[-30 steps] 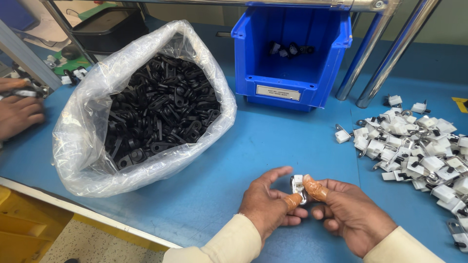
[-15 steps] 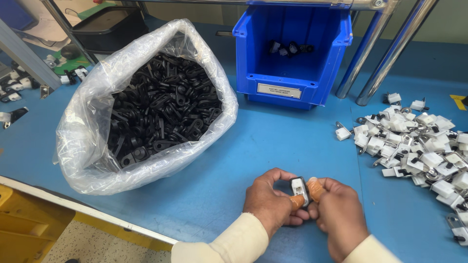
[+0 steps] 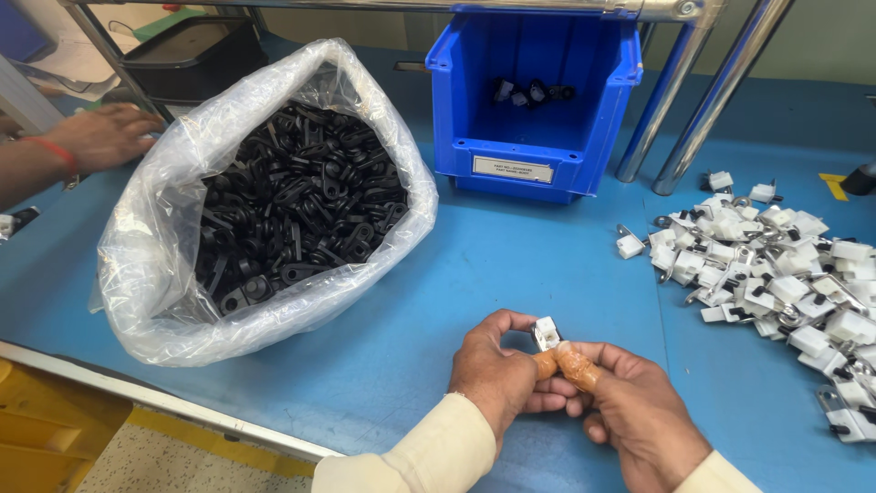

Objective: The person repeatedly picks a black plastic part from a bag and a white plastic part from a pile, presses them together by hand, and places the assembled unit into a blue bin. The cycle continues with multiple units.

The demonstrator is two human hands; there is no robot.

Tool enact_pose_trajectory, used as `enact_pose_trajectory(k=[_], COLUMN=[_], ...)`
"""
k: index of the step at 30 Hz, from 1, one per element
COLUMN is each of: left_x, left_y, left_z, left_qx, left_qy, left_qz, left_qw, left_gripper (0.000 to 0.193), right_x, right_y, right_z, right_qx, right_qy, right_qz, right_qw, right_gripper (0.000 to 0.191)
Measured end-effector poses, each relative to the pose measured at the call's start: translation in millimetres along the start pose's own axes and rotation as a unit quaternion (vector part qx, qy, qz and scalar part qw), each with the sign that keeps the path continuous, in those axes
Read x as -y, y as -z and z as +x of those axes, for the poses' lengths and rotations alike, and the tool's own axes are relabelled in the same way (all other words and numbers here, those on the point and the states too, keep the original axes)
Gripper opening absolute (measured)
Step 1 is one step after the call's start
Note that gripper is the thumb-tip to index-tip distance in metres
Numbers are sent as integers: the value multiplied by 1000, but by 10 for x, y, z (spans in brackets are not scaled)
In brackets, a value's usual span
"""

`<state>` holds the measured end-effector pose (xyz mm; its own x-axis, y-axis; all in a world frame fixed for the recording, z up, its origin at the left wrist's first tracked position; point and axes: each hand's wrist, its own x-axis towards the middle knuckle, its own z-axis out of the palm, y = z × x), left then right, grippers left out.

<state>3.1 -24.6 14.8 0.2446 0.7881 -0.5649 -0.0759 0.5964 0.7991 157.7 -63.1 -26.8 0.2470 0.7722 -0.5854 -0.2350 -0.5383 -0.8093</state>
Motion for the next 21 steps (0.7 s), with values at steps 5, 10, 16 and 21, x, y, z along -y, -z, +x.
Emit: enact_pose_trajectory(k=[5, 10, 16, 21], left_x=[-6, -11, 0, 43], left_y=[-110, -138, -88, -158], left_z=[-41, -97, -85, -65], left_qx=[-47, -76, -56, -84], left_qy=[-22, -24, -15, -36], left_qz=[29, 21, -25, 39], left_qw=[998, 997, 998, 995], left_gripper=[36, 32, 33, 26], right_x=[-11, 53, 41, -53], right_y=[-134, -224, -155, -218], right_z=[-8, -101, -182, -21], right_qx=[-72, -106, -55, -112], right_qy=[14, -5, 0, 51], right_qz=[49, 74, 43, 55], right_qw=[996, 992, 998, 991], right_gripper=[20, 28, 26, 13])
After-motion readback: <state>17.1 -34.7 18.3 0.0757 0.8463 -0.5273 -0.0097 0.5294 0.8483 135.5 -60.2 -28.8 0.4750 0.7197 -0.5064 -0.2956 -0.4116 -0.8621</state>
